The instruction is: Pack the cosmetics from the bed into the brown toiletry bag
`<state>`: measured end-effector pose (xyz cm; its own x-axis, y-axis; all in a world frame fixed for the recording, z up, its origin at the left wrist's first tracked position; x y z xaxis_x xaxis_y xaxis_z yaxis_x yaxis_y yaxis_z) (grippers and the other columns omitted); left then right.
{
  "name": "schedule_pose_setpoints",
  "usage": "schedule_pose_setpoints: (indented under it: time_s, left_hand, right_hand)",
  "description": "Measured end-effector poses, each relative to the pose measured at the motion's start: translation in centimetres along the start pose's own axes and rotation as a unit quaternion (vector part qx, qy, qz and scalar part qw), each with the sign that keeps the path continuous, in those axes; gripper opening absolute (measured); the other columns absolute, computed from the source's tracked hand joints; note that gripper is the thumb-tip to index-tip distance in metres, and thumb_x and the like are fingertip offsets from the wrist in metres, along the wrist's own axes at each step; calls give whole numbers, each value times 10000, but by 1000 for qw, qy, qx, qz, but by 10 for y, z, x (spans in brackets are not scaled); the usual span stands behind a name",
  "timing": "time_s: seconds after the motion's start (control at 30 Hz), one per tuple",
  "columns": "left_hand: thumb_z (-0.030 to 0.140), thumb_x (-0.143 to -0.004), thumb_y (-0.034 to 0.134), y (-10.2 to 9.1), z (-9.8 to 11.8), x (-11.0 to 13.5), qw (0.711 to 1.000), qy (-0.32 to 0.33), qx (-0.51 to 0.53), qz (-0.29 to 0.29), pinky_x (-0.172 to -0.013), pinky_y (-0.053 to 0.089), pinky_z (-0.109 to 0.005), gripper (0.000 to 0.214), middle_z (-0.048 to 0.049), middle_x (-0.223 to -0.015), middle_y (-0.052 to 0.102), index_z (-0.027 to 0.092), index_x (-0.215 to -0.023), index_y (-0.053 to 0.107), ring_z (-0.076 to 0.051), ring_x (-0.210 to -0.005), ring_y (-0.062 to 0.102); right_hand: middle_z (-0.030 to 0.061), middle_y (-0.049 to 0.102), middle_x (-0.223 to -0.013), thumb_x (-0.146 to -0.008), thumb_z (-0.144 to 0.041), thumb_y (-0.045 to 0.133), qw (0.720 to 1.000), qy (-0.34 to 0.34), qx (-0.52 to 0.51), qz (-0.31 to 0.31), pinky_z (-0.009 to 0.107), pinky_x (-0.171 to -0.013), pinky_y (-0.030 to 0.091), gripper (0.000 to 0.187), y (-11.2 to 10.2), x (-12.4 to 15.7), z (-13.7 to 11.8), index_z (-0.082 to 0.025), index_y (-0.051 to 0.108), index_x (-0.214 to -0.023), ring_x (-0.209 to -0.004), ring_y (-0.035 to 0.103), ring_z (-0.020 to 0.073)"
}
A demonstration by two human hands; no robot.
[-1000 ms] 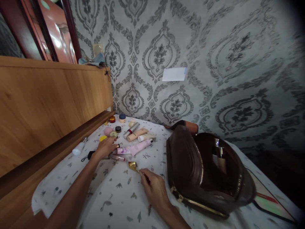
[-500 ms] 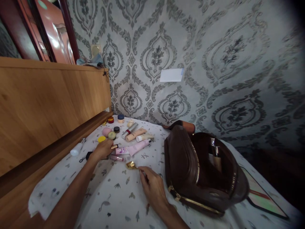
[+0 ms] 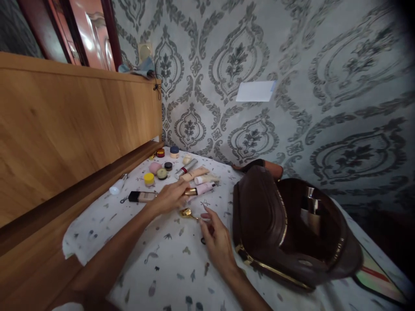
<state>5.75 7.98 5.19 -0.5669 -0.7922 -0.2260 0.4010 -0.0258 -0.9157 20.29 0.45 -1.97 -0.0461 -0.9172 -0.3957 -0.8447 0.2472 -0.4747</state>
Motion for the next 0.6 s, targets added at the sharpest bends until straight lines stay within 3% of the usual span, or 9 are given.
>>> schedule_pose_setpoints:
  time_s: [0.13,0.23,0.33,0.4,0.5,0.6]
  left_hand:
    - [216,-924,497,11,30,5,993,87,67,-43,-802,443,-275,115,-31,-1036,618,229,-1006,576,-211,-963,600]
    - [246,-922,527,19,37,6,986,106,111,-63,-814,440,-268,117,-29,-1026,627,222,-1004,607,-200,-945,603]
    - [301,-906,577,22,40,5,976,116,173,-70,-833,447,-275,163,-35,-995,656,205,-1024,634,-198,-932,610]
    - [327,-897,597,22,43,6,966,117,215,-77,-825,454,-274,188,-41,-969,676,191,-1014,652,-196,-915,621]
    - [373,-887,606,22,43,6,957,93,263,-78,-778,466,-261,223,-42,-952,693,185,-986,673,-182,-860,630]
    - [403,-853,630,27,33,2,958,50,275,-71,-696,455,-240,237,-24,-903,697,189,-941,681,-169,-804,612]
  right_hand:
    - [106,698,-1053,-925,-395,521,999,17,-22,17,276,-609,527,541,-1,1,7,-138,464,-1397,-657,628,155]
    - [69,707,-969,-928,-394,532,999,18,-45,4,280,-643,530,523,2,0,9,-150,470,-1386,-687,631,165]
    - [79,709,-1054,-920,-365,552,997,10,-72,10,294,-729,540,451,0,-1,5,-174,518,-1328,-795,658,181]
    - [91,702,-1094,-909,-324,565,997,-4,-79,13,301,-780,535,354,-2,-2,-3,-181,585,-1232,-870,662,195]
    - [68,703,-972,-874,-240,581,998,-11,-68,12,290,-772,523,214,-4,-2,-12,-187,652,-1068,-859,653,200]
    - [57,696,-976,-847,-178,584,998,-9,-58,12,286,-789,514,214,-6,-2,-13,-197,649,-1050,-883,650,199]
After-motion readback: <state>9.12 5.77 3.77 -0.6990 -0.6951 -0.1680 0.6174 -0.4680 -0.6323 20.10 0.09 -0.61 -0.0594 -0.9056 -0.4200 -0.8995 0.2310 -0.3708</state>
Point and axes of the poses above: each hand's wrist, its own x-axis away from the middle knuckle, its own y-axis out of the palm, z = x × y, the point moved 9 cm from there along -x, towards the middle knuckle
